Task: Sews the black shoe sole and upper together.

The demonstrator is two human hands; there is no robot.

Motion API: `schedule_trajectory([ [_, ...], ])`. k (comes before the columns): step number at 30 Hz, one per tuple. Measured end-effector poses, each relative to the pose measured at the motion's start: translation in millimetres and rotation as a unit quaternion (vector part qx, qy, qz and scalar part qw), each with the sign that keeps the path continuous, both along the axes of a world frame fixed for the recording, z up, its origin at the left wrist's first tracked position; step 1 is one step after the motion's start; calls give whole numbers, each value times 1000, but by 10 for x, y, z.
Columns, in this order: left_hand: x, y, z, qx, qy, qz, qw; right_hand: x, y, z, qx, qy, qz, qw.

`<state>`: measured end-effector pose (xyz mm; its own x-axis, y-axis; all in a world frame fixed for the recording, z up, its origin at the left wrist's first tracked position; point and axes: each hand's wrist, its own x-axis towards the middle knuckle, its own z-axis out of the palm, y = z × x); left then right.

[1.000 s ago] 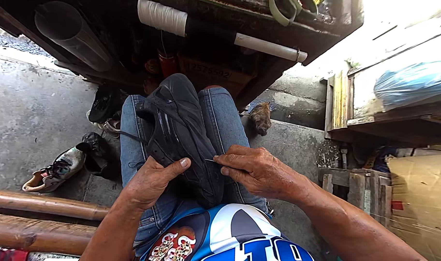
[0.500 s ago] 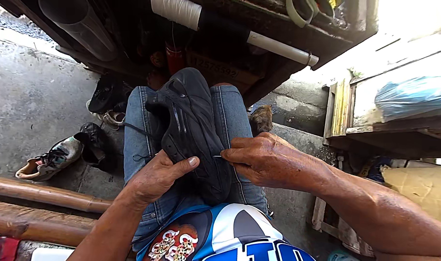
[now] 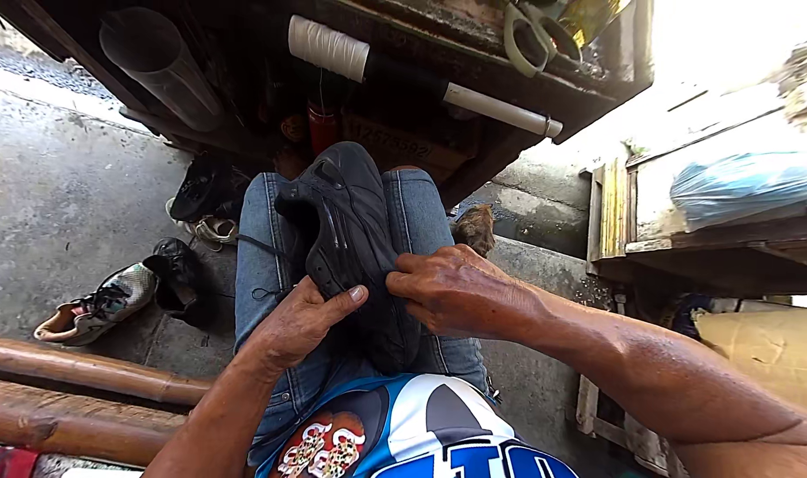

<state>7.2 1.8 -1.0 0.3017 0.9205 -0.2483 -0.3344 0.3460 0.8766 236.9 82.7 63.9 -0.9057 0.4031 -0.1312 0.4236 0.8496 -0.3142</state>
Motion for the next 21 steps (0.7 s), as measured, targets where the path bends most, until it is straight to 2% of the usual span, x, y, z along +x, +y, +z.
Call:
schedule_trajectory([
  [5, -17, -101, 22, 93, 20, -12, 995, 186, -144, 13, -37, 95, -30, 994],
  [9, -242, -169, 168, 158, 81, 2, 984, 301, -214, -46, -47, 121, -71, 989],
  [14, -1169, -244, 235, 132, 157, 199, 958, 385, -189, -123, -68, 141, -89, 984],
  [16, -1487, -282, 241, 100, 281, 277, 913, 384, -192, -133, -70, 144, -88, 983],
  [17, -1583, -296, 233, 82, 393, 291, 868, 383, -196, -141, -70, 145, -87, 983],
  [19, -1606, -307, 257, 80, 581, 234, 775, 372, -199, -146, -68, 145, -85, 983],
  [20, -1503, -294, 299, 109, 623, 206, 746, 364, -194, -145, -66, 145, -86, 983],
  [21, -1326, -273, 360, 150, 635, 185, 735, 356, -191, -145, -66, 146, -86, 983],
])
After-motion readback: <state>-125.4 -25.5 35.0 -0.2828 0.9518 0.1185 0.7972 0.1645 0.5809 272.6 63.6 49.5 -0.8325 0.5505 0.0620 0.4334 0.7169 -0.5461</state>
